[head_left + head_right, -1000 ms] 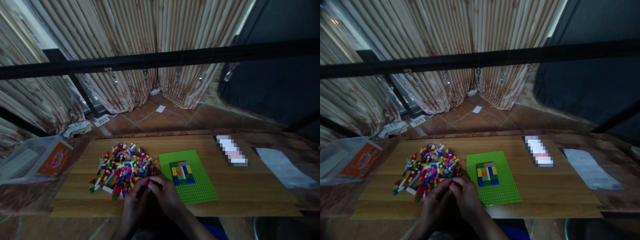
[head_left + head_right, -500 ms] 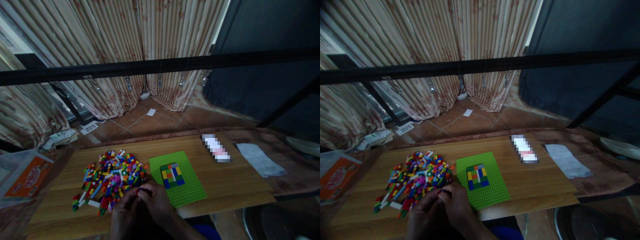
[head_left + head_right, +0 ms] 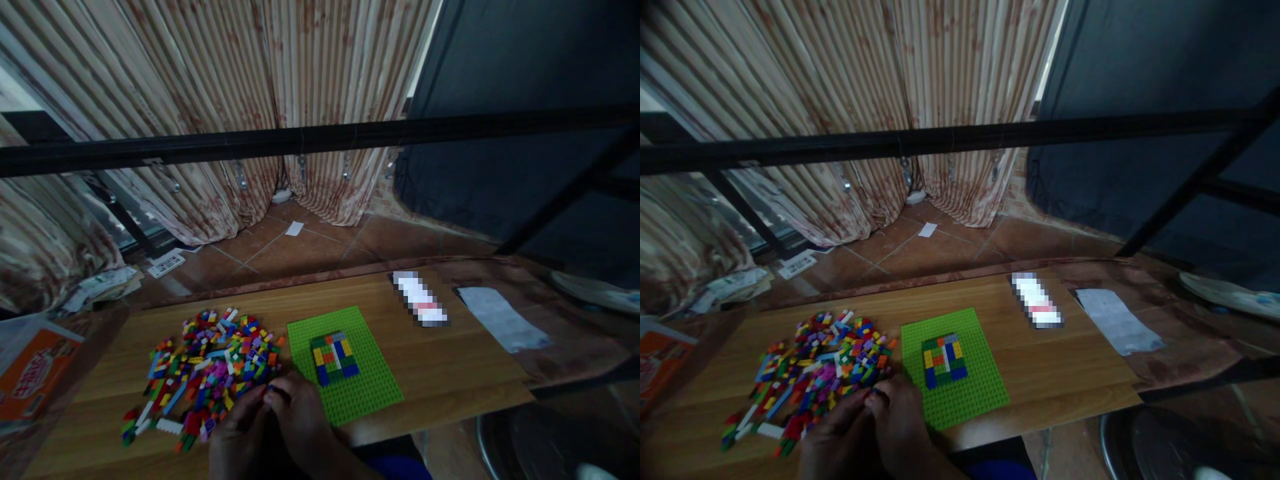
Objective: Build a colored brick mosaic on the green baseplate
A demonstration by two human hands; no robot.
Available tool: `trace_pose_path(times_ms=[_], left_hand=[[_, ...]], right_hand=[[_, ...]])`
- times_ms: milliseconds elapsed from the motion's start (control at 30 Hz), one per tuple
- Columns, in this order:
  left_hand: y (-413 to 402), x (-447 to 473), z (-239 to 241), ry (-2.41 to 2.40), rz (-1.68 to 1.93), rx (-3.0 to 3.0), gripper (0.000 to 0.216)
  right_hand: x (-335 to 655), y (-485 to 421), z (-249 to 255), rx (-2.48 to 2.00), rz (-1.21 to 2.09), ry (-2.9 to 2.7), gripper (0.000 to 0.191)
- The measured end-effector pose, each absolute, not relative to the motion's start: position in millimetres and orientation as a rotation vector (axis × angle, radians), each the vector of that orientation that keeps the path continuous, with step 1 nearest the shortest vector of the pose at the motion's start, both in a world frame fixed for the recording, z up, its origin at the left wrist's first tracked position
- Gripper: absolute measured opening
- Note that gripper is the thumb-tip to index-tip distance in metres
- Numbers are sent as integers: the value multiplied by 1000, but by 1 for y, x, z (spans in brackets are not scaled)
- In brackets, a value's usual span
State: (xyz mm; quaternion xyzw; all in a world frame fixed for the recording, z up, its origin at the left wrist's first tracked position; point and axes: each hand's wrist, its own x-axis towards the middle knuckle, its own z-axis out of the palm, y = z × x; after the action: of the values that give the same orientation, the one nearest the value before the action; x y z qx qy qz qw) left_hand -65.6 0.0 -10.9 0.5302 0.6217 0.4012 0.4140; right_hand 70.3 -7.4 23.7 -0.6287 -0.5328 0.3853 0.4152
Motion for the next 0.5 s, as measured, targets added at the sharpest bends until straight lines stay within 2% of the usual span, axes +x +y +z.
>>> trace_pose_path(times_ms=[300, 500], left_hand=[[3, -61, -6, 1614, 992, 1296, 41], [5, -59, 7, 1579, 971, 1308, 48]], right_hand=[[67, -6, 23, -1601, 937, -1283, 14], [71, 0, 24, -1623, 855, -1362, 22]])
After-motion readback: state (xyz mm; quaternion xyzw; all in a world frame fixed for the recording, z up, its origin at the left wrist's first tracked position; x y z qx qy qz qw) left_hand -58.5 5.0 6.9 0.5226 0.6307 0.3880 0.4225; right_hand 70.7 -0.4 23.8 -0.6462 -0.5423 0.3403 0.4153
